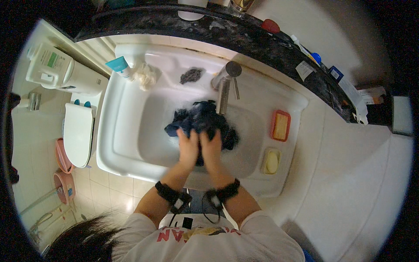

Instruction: The person hand-washes a dark blue garment in a bathroom sink. They scrub the fabric with both hands, rinse it under running water, wring it out, and place it on the sink edge. The person then washes their hands and picks up a small grey cloth from the sink.

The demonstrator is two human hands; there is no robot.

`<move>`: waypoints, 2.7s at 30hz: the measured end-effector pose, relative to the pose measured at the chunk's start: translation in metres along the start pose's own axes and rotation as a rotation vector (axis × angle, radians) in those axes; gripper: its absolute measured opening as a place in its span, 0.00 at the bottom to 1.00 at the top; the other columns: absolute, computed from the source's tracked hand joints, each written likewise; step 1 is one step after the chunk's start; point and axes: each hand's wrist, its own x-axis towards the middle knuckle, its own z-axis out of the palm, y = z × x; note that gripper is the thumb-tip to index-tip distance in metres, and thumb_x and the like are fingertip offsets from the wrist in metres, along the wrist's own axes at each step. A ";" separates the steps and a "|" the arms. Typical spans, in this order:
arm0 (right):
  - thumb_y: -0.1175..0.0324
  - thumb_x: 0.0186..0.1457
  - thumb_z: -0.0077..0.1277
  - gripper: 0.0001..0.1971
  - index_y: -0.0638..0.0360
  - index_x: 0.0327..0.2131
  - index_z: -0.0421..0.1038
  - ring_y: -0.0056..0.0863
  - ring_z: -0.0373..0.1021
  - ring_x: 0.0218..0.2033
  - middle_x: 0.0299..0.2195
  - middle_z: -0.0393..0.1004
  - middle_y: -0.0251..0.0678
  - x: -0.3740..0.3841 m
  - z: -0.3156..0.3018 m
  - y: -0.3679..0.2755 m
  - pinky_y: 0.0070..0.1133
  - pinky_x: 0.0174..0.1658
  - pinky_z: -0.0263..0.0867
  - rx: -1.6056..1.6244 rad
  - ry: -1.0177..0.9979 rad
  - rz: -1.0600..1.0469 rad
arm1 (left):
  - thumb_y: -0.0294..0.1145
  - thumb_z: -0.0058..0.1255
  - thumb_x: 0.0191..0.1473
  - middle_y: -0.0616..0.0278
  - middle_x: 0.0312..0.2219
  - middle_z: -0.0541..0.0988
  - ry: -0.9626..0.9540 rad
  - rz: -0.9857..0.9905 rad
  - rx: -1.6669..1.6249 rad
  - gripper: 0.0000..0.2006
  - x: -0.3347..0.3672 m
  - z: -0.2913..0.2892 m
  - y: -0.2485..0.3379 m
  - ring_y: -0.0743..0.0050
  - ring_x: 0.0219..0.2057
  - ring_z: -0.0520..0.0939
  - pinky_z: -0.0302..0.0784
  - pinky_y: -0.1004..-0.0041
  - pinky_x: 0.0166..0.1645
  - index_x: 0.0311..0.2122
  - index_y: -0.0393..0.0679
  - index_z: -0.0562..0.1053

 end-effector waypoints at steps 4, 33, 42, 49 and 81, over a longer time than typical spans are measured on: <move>0.55 0.54 0.48 0.27 0.67 0.49 0.61 0.41 0.65 0.46 0.45 0.68 0.48 0.001 0.013 -0.024 0.31 0.50 0.59 0.380 0.068 0.170 | 0.39 0.45 0.53 0.33 0.25 0.73 -0.258 0.016 0.348 0.23 0.007 0.001 0.026 0.34 0.31 0.75 0.70 0.52 0.33 0.45 0.31 0.55; 0.65 0.51 0.52 0.31 0.54 0.58 0.53 0.34 0.58 0.54 0.55 0.57 0.43 0.021 -0.030 0.035 0.31 0.49 0.66 0.666 -0.482 0.129 | 0.48 0.58 0.47 0.59 0.32 0.69 -0.327 -0.238 -0.038 0.24 -0.018 -0.063 -0.007 0.77 0.36 0.68 0.64 0.78 0.44 0.37 0.39 0.64; 0.65 0.54 0.47 0.20 0.63 0.49 0.61 0.29 0.64 0.42 0.44 0.66 0.40 -0.005 0.027 -0.003 0.24 0.48 0.59 0.096 0.104 -0.224 | 0.32 0.51 0.48 0.52 0.31 0.71 0.000 -0.113 -0.026 0.16 0.014 -0.023 0.017 0.64 0.32 0.72 0.68 0.69 0.41 0.39 0.43 0.60; 0.53 0.55 0.48 0.19 0.62 0.32 0.65 0.23 0.61 0.31 0.29 0.65 0.33 0.008 0.032 -0.001 0.20 0.36 0.57 0.395 0.021 0.200 | 0.48 0.54 0.49 0.51 0.20 0.73 -0.014 0.114 0.139 0.20 0.018 -0.018 0.040 0.51 0.24 0.75 0.70 0.64 0.31 0.30 0.40 0.65; 0.61 0.46 0.58 0.15 0.59 0.30 0.65 0.44 0.64 0.43 0.34 0.67 0.43 0.036 -0.084 0.055 0.36 0.43 0.58 -0.638 -0.228 -0.351 | 0.59 0.52 0.46 0.50 0.39 0.76 -0.431 -0.513 -0.061 0.40 0.005 -0.008 -0.022 0.56 0.43 0.76 0.70 0.68 0.47 0.53 0.34 0.62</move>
